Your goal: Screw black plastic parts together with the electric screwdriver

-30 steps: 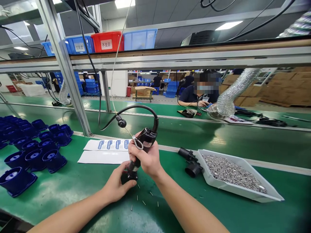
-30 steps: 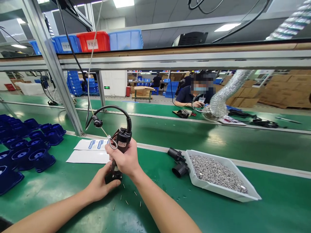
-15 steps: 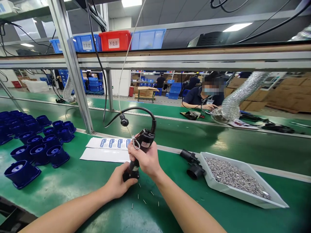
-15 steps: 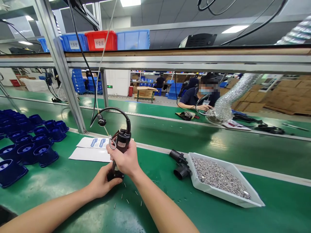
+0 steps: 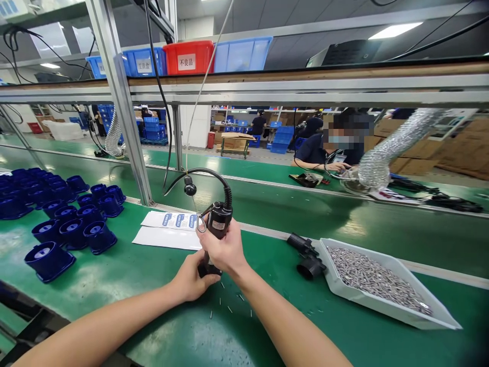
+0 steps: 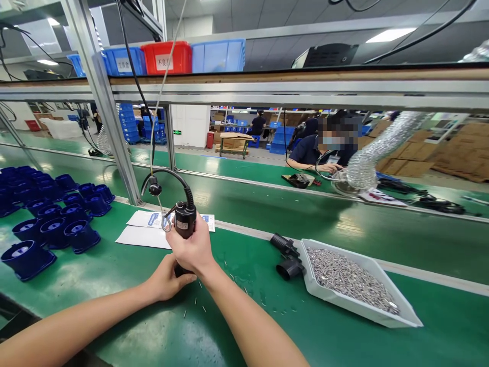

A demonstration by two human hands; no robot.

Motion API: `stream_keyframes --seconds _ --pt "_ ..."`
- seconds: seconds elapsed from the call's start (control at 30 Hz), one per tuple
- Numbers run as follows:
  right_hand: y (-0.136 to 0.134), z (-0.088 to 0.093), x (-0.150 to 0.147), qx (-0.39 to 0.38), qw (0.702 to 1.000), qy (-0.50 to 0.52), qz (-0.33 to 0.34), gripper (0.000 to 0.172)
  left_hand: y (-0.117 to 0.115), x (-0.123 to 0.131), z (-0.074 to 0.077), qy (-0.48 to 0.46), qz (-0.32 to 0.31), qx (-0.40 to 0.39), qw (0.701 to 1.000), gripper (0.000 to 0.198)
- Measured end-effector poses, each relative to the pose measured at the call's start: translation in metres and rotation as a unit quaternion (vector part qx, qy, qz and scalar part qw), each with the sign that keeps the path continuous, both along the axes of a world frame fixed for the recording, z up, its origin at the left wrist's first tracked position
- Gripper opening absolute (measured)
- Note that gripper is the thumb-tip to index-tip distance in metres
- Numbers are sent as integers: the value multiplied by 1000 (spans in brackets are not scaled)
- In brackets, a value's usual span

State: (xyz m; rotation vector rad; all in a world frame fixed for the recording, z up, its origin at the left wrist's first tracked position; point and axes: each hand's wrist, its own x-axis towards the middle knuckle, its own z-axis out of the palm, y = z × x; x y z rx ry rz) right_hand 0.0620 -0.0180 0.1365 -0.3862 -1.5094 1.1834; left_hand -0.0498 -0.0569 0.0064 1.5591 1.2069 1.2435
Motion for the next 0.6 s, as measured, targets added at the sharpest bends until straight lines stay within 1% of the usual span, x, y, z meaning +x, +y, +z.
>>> stream_keyframes --seconds 0.2,0.27,0.33,0.43,0.5,0.53,0.57,0.6 --pt "5 -10 -4 -26 999 21 14 29 -1 1 4 -15 -14 -3 1000 27" --pt "4 -11 -5 -32 999 27 8 30 -2 2 7 -19 -21 -1 1000 27" --pt "4 -8 -5 -38 999 29 -6 31 -3 1 9 -20 -24 2 1000 27" --pt "9 5 4 -56 997 50 -15 31 -3 -2 9 -17 -23 8 1000 32" --pt "21 13 17 -59 994 84 -36 31 -1 -5 8 -21 -29 3 999 41" --pt "30 15 24 -56 992 95 -57 32 -1 -7 7 -23 -32 0 999 46" --pt "40 15 30 -50 990 93 -88 33 1 -9 6 -38 -37 -9 999 51" --pt "51 12 37 -39 989 70 -125 35 2 -10 6 -64 -41 -24 997 55"
